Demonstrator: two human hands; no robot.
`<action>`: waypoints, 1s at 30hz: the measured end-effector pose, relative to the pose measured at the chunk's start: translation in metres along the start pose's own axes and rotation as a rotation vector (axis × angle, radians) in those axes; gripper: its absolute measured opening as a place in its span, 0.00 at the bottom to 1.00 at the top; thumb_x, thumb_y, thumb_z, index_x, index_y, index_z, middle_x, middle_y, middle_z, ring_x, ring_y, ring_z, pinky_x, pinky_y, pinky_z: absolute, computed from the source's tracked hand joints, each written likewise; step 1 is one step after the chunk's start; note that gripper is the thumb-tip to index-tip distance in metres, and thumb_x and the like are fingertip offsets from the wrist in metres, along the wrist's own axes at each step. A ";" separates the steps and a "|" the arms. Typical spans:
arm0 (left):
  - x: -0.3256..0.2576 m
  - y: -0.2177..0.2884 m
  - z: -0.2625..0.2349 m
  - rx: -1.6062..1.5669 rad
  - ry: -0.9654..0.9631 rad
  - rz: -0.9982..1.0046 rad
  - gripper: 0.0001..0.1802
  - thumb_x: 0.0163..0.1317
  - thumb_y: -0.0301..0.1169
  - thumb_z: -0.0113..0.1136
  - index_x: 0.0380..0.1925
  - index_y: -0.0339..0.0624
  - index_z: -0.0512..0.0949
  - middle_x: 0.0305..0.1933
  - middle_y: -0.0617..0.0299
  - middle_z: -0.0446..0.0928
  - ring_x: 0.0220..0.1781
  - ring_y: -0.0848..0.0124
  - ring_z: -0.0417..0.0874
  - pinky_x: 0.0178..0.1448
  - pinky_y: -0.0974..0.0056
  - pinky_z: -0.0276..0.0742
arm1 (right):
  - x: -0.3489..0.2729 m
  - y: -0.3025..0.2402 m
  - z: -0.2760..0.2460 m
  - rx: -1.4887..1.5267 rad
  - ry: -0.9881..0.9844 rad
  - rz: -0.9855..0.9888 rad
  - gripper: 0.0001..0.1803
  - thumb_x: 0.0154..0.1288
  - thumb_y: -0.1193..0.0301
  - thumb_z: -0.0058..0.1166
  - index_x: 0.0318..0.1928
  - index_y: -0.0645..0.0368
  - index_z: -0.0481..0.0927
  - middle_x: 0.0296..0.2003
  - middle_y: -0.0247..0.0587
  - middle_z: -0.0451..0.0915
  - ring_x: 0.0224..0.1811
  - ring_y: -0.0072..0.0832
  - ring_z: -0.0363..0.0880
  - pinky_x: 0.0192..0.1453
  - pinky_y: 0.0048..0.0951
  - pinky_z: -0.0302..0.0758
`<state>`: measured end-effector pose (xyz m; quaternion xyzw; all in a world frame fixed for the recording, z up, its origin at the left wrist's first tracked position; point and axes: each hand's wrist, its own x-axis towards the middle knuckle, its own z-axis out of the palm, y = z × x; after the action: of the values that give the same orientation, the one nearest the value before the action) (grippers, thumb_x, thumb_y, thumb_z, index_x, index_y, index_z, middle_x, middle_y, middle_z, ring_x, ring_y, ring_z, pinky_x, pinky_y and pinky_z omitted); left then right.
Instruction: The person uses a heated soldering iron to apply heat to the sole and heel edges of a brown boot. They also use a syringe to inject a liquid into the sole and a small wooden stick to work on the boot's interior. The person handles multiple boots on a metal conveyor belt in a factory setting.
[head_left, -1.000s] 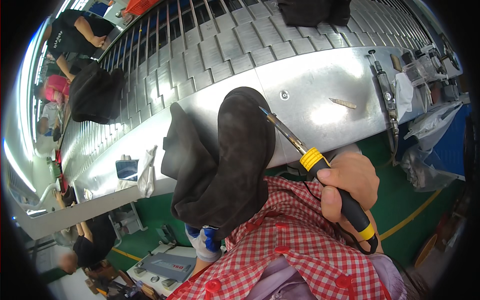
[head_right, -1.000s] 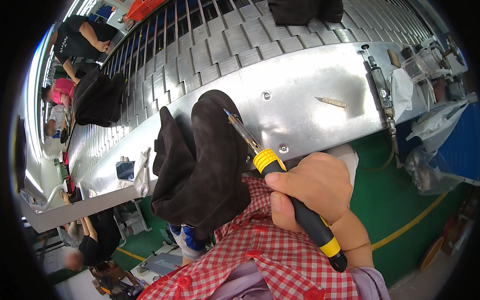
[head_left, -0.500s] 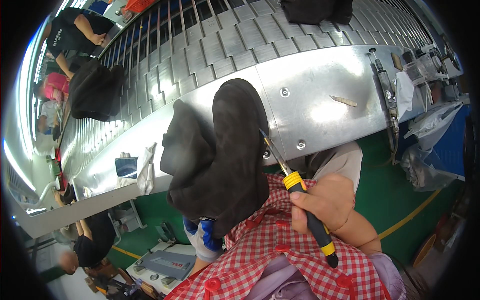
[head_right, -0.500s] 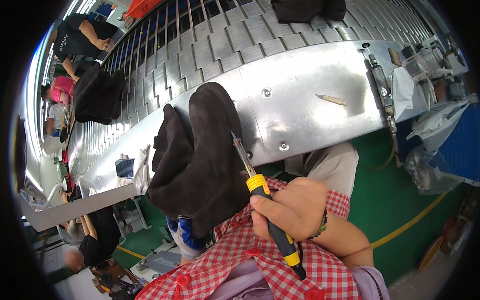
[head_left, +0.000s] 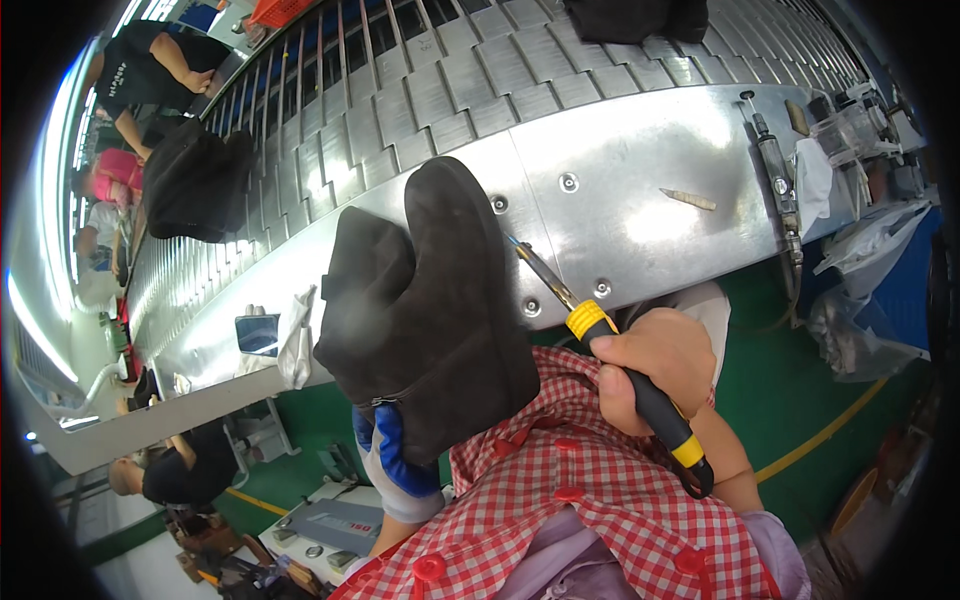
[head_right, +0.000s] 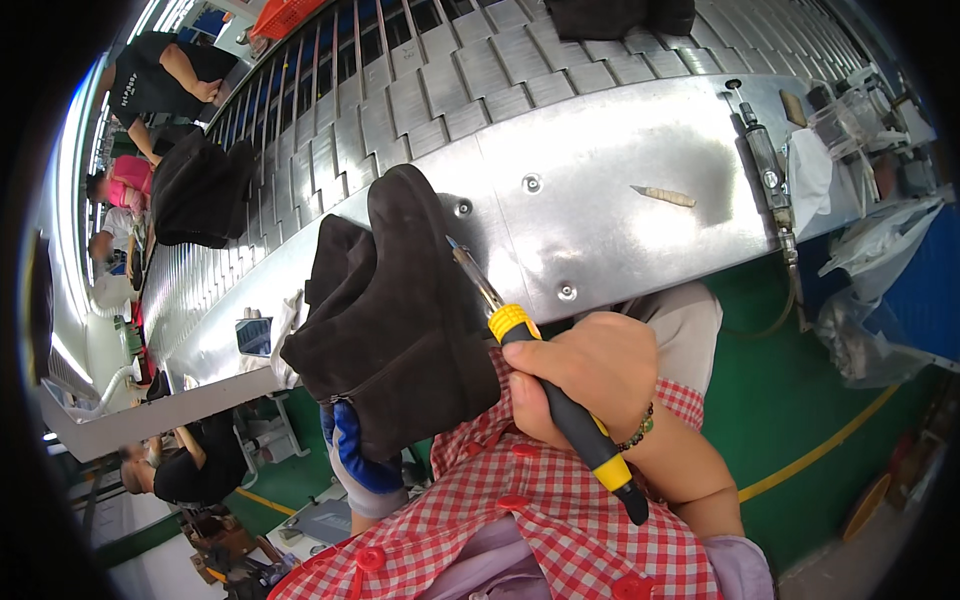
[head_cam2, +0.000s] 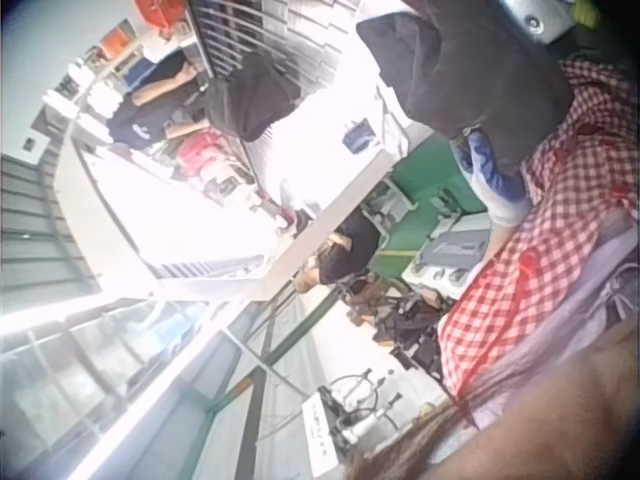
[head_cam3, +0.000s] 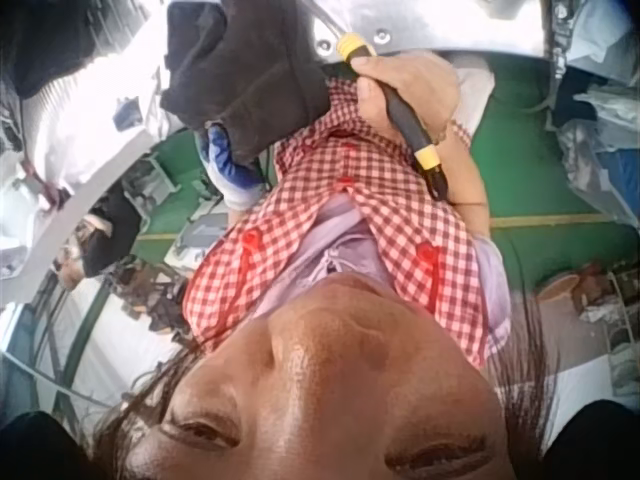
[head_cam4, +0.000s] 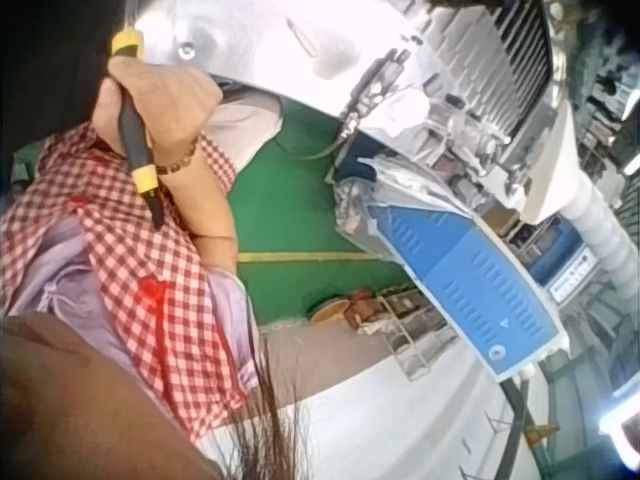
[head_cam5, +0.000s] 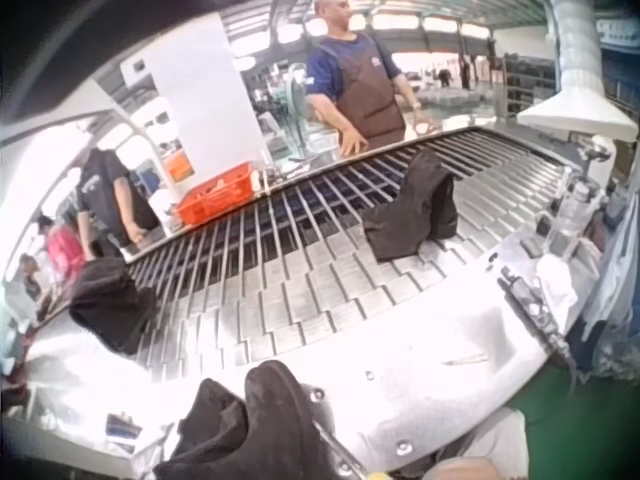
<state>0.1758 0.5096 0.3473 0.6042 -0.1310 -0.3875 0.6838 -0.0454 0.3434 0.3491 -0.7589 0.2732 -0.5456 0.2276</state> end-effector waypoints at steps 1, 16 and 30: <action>0.000 0.000 -0.001 -0.048 -0.007 -0.004 0.29 0.74 0.33 0.53 0.71 0.36 0.63 0.70 0.51 0.71 0.68 0.62 0.75 0.71 0.58 0.69 | 0.001 0.002 0.004 0.010 0.007 -0.007 0.12 0.46 0.75 0.64 0.36 0.57 0.84 0.20 0.31 0.79 0.16 0.27 0.75 0.22 0.27 0.69; 0.002 -0.002 -0.010 0.021 0.020 0.008 0.28 0.75 0.35 0.52 0.70 0.35 0.64 0.69 0.52 0.72 0.67 0.64 0.75 0.70 0.60 0.70 | 0.012 0.008 0.029 -0.009 -0.034 -0.042 0.11 0.46 0.75 0.65 0.35 0.57 0.84 0.18 0.32 0.78 0.15 0.26 0.75 0.21 0.27 0.67; 0.002 0.003 -0.008 0.093 -0.027 0.036 0.27 0.75 0.32 0.52 0.70 0.33 0.63 0.67 0.53 0.73 0.65 0.66 0.75 0.69 0.61 0.69 | -0.026 -0.024 -0.013 0.185 -0.153 0.059 0.09 0.53 0.71 0.65 0.36 0.57 0.84 0.17 0.29 0.77 0.15 0.28 0.75 0.21 0.27 0.70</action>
<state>0.1830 0.5135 0.3474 0.6274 -0.1690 -0.3768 0.6602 -0.0602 0.3775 0.3502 -0.7655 0.2259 -0.5022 0.3329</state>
